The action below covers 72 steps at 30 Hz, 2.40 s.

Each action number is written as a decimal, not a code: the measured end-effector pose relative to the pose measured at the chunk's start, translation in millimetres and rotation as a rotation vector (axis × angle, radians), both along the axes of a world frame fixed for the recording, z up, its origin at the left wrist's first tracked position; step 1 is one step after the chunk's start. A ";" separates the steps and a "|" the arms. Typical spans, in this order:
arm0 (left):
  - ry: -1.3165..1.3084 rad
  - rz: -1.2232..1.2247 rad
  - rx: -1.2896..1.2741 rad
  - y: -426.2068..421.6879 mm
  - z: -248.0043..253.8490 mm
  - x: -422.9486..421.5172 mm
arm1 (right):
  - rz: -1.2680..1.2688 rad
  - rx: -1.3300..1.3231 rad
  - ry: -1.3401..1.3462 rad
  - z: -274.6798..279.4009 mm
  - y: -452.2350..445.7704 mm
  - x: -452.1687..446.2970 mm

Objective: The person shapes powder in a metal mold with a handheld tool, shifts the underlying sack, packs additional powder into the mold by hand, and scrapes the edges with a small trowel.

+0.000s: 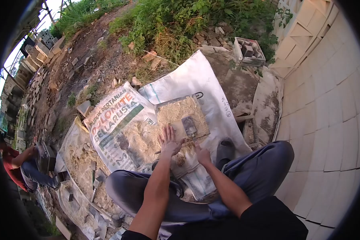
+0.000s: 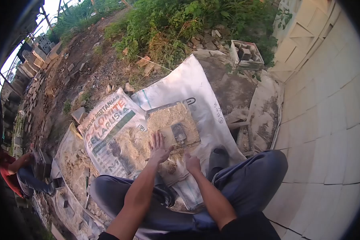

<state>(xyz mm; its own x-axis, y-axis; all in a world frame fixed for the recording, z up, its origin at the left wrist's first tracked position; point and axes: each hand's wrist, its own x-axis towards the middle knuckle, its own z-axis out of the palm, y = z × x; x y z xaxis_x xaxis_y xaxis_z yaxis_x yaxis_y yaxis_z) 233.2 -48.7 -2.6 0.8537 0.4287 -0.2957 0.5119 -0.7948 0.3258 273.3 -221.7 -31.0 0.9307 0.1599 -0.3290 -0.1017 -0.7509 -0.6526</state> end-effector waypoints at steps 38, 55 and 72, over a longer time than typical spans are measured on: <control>-0.055 0.001 0.095 -1.3 -13.2 -7.1 | 0.047 0.035 0.052 49.2 -32.5 -2.0; -0.116 -0.005 0.133 1.6 -11.7 -2.5 | 0.054 -0.117 0.014 10.2 -19.8 12.4; -0.082 0.014 0.144 1.2 -6.5 -3.4 | 0.143 0.003 -0.206 58.9 -33.8 25.5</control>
<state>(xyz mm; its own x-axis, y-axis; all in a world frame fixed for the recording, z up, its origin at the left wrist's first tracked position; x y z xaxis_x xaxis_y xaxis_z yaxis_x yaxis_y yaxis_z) 229.7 -47.5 -9.2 0.8661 0.4738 -0.1596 0.4997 -0.8293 0.2499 298.8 -255.5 27.9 0.9460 0.2952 -0.1339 0.1407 -0.7460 -0.6510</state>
